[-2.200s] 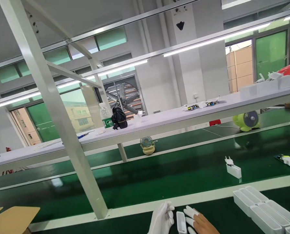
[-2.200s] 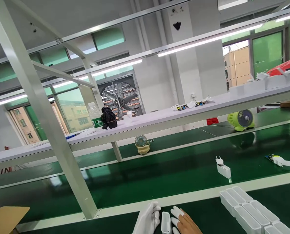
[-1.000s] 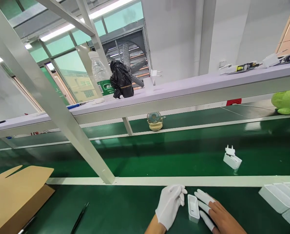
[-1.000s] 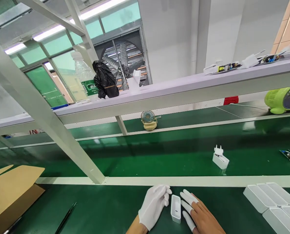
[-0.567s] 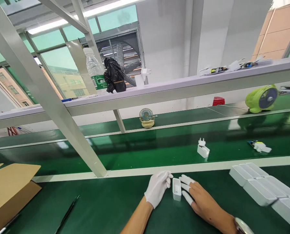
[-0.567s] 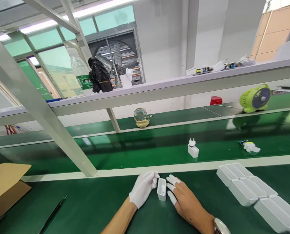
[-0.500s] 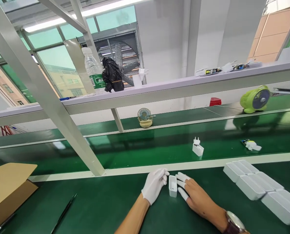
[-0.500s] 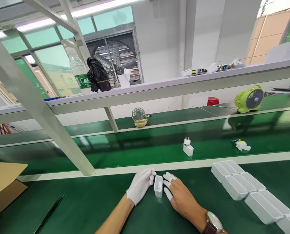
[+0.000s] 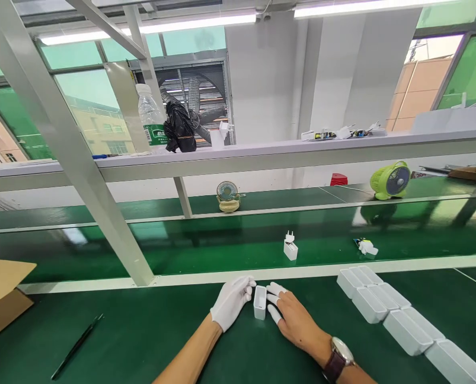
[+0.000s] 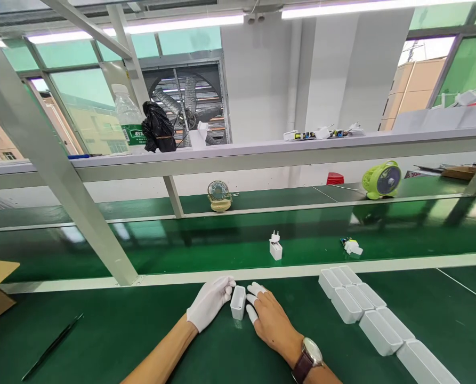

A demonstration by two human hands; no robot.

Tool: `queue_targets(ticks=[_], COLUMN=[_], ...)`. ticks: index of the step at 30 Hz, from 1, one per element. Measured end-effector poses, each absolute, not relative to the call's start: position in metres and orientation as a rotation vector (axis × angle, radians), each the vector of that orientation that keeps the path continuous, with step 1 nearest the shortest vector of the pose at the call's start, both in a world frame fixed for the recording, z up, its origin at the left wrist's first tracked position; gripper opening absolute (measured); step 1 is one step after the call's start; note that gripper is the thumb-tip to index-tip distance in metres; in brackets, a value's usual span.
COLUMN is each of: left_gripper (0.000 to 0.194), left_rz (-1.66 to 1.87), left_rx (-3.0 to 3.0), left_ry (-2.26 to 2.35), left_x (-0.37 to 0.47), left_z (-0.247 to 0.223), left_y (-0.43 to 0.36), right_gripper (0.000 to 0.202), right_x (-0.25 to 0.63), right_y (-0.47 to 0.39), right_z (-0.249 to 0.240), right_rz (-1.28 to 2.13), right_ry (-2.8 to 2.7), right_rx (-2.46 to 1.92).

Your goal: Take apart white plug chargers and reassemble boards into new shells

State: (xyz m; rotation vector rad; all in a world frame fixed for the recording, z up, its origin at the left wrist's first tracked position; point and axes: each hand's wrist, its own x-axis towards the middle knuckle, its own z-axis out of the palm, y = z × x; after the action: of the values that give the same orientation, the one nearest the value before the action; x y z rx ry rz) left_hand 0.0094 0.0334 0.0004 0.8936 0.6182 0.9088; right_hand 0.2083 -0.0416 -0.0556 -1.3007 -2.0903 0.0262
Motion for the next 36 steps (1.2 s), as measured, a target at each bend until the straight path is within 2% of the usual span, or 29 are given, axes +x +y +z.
queue_targets(ticks=[8, 16, 24, 33, 36], left_gripper=[0.031, 0.035, 0.040, 0.041, 0.042], left_rz=[0.915, 0.931, 0.938, 0.908, 0.898], left_rx=[0.887, 0.855, 0.882, 0.790, 0.738], left_ry=[0.615, 0.634, 0.639, 0.660, 0.673], left_x=[0.008, 0.012, 0.012, 0.018, 0.021], left_z=[0.000, -0.005, -0.012, -0.014, -0.018], left_y=[0.032, 0.031, 0.031, 0.022, 0.020], right_gripper=[0.044, 0.051, 0.047, 0.042, 0.033], right_x=[0.210, 0.219, 0.222, 0.246, 0.269], right_y=[-0.044, -0.044, -0.042, -0.047, -0.050], right_z=[-0.055, -0.076, -0.084, -0.105, -0.120], right_rz=[0.057, 0.015, 0.050, -0.216, -0.206], right_ry=[-2.119, -2.143, -2.176, -2.274, -2.331], right_rx=[-1.343, -1.379, -1.499, -1.369, -1.293])
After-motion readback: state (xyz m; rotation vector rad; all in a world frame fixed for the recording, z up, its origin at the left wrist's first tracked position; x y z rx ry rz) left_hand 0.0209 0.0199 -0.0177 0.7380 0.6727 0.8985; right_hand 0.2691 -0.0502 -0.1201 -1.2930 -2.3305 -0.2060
